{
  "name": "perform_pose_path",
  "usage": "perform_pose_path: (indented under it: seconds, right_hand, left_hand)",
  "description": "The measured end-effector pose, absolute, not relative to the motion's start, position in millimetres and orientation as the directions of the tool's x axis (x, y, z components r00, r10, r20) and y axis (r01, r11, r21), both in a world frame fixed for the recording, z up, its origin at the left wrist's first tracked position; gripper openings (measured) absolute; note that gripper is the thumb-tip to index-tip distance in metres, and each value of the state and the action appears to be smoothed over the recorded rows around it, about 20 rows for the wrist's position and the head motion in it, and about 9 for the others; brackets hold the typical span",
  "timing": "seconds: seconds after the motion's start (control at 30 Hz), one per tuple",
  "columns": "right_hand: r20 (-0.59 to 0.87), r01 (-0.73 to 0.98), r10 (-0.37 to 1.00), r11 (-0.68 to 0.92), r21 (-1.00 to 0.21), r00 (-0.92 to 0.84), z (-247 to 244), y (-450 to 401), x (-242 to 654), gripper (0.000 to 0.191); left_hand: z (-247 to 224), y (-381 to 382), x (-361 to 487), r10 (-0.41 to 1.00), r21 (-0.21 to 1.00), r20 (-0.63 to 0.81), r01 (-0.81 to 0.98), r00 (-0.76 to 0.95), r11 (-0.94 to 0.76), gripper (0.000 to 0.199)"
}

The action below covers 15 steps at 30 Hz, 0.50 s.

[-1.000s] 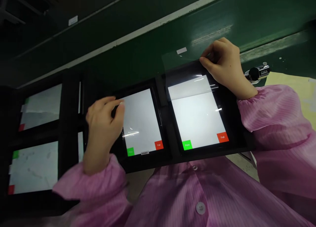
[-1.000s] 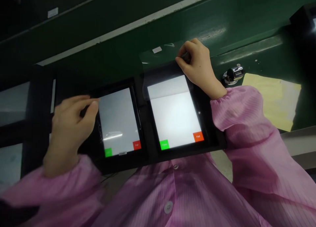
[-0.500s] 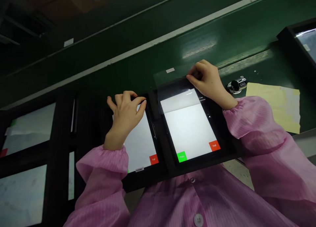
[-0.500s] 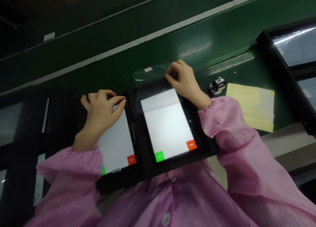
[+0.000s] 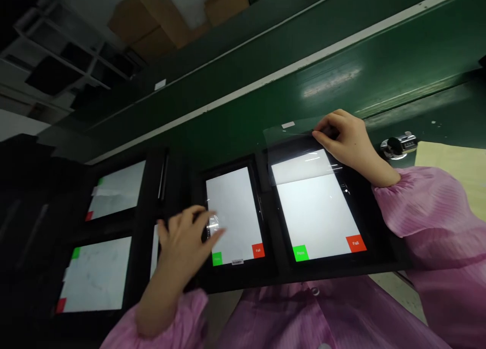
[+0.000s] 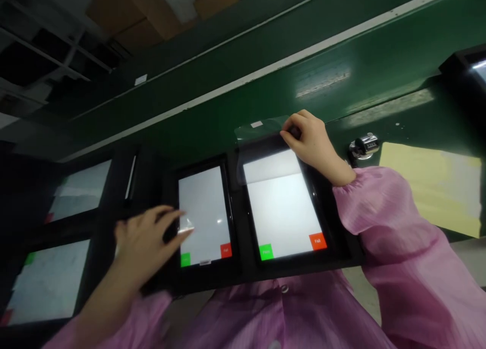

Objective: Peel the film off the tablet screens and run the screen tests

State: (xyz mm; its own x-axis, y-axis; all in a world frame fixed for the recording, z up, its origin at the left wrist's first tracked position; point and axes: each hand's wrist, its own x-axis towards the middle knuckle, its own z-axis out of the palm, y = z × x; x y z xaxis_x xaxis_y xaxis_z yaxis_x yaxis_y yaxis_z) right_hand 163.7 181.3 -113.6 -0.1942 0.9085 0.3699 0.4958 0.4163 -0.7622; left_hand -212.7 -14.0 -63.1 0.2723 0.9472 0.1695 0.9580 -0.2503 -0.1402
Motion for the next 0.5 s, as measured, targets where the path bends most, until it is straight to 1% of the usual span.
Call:
perform_pose_path:
  seconds: [0.03,0.07,0.1,0.2,0.23,0.27,0.33,0.37,0.43,0.47,0.5]
  right_hand:
    - [0.367,0.511,0.909,0.416,-0.752,-0.199,-111.4,180.7,163.5,0.015]
    - [0.355,0.528,0.913,0.406,-0.746,-0.2,-107.8,179.8,162.5,0.014]
    - [0.326,0.551,0.927,0.373,-0.747,-0.186,-102.7,178.6,160.7,0.012]
    - [0.17,0.609,0.982,0.187,-0.771,-0.087,-81.2,173.4,152.0,0.005]
    - [0.123,0.618,0.991,0.126,-0.776,-0.047,-73.7,171.3,148.7,0.005]
    - [0.088,0.625,0.996,0.074,-0.778,-0.008,-67.2,169.2,145.9,0.006]
    - [0.056,0.634,0.997,0.01,-0.773,0.052,-59.1,165.4,141.8,0.008]
    - [0.056,0.639,0.996,-0.006,-0.769,0.076,-58.1,163.8,140.9,0.008]
    - [0.101,0.623,0.992,0.029,-0.782,0.08,-61.4,161.1,141.7,0.008]
    - [0.132,0.597,0.989,0.064,-0.8,0.07,-65.1,159.6,143.8,0.02]
    - [0.153,0.568,0.985,0.085,-0.819,0.073,-69.8,157.7,147.2,0.04]
  left_hand:
    - [-59.2,-29.3,-209.3,0.916,-0.174,0.129,0.918,0.38,-0.357,0.046]
    - [-55.8,-42.5,-205.7,0.887,-0.2,0.1,0.882,0.451,-0.426,0.044]
    - [-53.2,-53.2,-202.7,0.869,-0.22,0.084,0.86,0.487,-0.461,0.041]
    - [-51.4,-69.1,-200.9,0.88,-0.287,0.085,0.857,0.468,-0.428,0.026]
    - [-52.6,-70.3,-202.8,0.885,-0.281,0.083,0.863,0.457,-0.42,0.021]
    - [-54.3,-70.7,-205.7,0.888,-0.257,0.079,0.87,0.453,-0.421,0.021]
    - [-58.8,-71.7,-212.0,0.89,-0.189,0.076,0.883,0.45,-0.43,0.033]
    - [-61.1,-73.2,-214.3,0.893,-0.152,0.084,0.891,0.442,-0.427,0.034]
    - [-65.7,-78.6,-215.7,0.899,-0.086,0.139,0.91,0.415,-0.406,0.025]
    - [-67.9,-82.2,-214.8,0.898,-0.065,0.181,0.916,0.401,-0.396,0.02]
    - [-69.8,-86.0,-213.2,0.892,-0.058,0.229,0.92,0.389,-0.387,0.019]
